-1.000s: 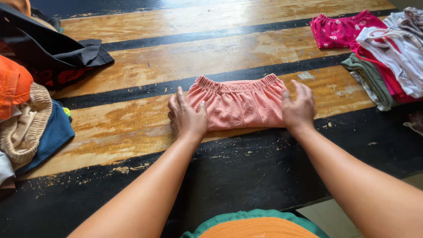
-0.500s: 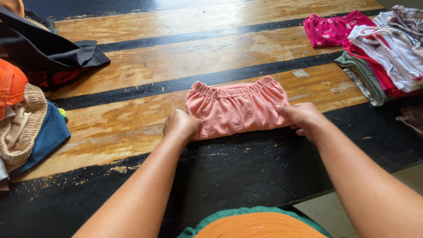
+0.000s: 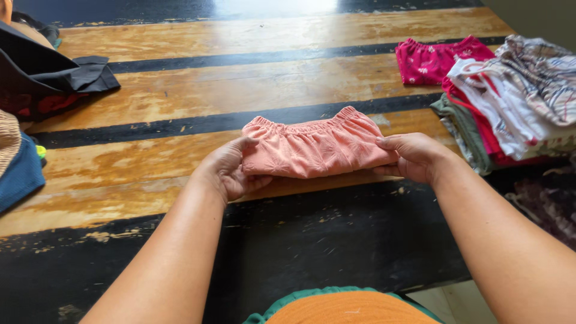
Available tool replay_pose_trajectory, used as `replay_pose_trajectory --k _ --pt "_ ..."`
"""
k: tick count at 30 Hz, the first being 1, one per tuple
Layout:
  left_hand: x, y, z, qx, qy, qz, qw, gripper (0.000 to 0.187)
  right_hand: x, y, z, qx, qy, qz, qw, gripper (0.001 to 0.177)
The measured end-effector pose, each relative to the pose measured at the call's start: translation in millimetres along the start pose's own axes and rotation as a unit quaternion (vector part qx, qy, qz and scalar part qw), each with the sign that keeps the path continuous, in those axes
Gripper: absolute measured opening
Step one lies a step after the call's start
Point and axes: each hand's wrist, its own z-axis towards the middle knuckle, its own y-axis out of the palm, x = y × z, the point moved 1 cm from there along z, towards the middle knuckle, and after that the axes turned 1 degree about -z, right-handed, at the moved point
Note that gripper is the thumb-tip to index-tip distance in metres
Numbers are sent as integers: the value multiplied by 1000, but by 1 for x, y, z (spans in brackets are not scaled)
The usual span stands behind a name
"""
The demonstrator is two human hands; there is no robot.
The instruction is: The person folds several pairs of shorts by hand on a wooden table and places them onto a stack of folded clothing.
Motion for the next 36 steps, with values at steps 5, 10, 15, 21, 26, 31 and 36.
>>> replay_pose_trajectory --k 5,10,15,21,26,31,36 --pt "-12 35 27 -72 14 -99 992 44 -24 -44 31 -5 -19 -99 995 36" --pt "-24 65 62 -84 46 -123 988 46 -68 -66 54 28 -159 -223 961 32" --pt "-10 117 78 -77 122 -121 982 42 -122 -95 73 49 -233 -287 928 27" --pt "30 201 95 -39 196 -31 979 44 -181 -164 124 32 -301 -369 879 37" --pt "61 275 140 -83 195 16 977 43 -223 -239 113 53 -288 -333 897 40" --pt "88 341 204 -146 205 27 967 43 -253 -305 112 93 -245 -251 932 36" --pt "86 384 262 -195 189 5 963 45 -245 -378 152 151 -237 -238 930 35"
